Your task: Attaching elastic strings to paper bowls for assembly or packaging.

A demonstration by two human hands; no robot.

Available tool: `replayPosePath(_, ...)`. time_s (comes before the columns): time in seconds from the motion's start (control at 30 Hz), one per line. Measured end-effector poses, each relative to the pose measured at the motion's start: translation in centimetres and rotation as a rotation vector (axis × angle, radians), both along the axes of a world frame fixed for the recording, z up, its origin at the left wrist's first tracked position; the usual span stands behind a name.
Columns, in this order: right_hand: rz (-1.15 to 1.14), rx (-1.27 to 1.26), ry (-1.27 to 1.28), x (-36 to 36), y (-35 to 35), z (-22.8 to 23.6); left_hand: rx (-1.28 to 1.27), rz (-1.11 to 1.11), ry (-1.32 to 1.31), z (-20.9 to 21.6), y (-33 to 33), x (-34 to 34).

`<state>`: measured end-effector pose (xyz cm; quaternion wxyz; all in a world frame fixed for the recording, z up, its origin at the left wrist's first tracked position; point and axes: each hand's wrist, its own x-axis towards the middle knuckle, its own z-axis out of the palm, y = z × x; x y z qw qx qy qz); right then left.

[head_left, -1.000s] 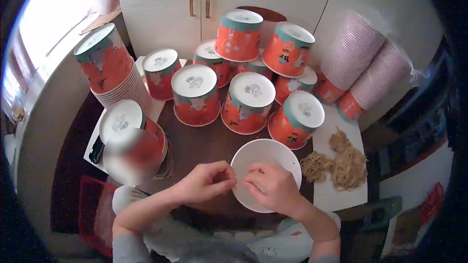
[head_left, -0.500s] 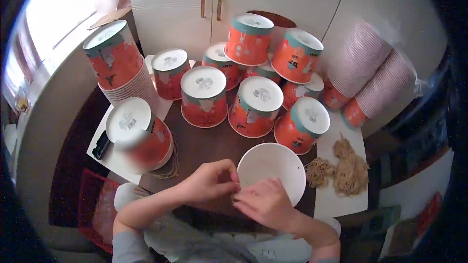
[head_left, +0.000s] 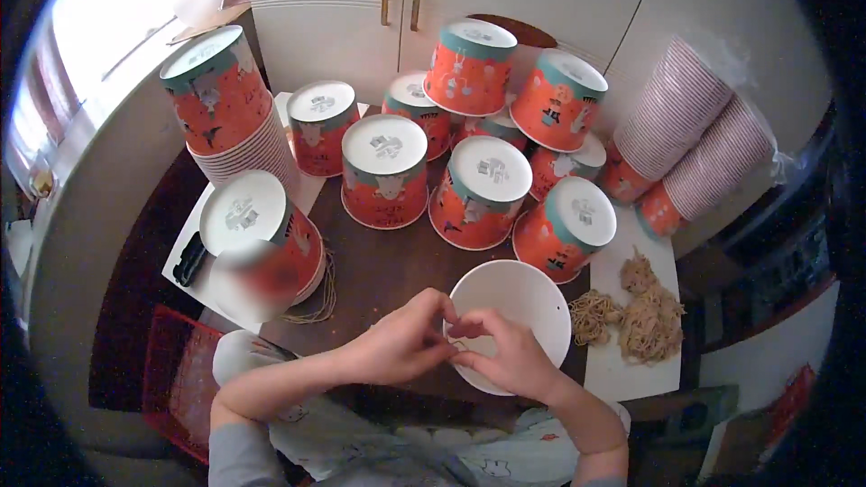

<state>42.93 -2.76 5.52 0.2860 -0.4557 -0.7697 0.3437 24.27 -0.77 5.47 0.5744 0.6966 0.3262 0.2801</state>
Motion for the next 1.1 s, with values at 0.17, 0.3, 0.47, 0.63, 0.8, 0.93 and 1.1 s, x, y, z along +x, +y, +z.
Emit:
replayPosePath(0.17,0.041,0.028,0.019,-0.2,-0.2,0.1,0.056,0.002,0.008,-0.2,-0.3,0.0)
replayPosePath(0.3,0.049,0.209,-0.064,-0.4,-0.5,0.2,-0.013,0.041,-0.117,-1.1,-0.2,-0.3)
replayPosePath(0.47,0.020,0.256,-0.037,-0.3,-0.4,0.3,-0.175,0.006,-0.136,0.4,0.0,-0.4)
replayPosePath(0.63,-0.091,-0.009,0.095,-0.2,-0.4,-0.2,0.581,0.159,0.171,0.6,0.2,-1.0)
replayPosePath(0.8,-0.074,-0.081,0.112,-0.1,-0.2,0.2,0.740,0.166,0.394,0.2,-1.4,-0.3)
replayPosePath(0.93,-0.074,-0.174,0.198,0.0,0.0,-0.1,0.747,0.193,0.422,-0.6,-1.9,0.3)
replayPosePath(1.1,-0.057,-0.262,0.280,0.2,0.0,-0.7,0.804,0.231,0.432,-1.0,-1.7,0.6)
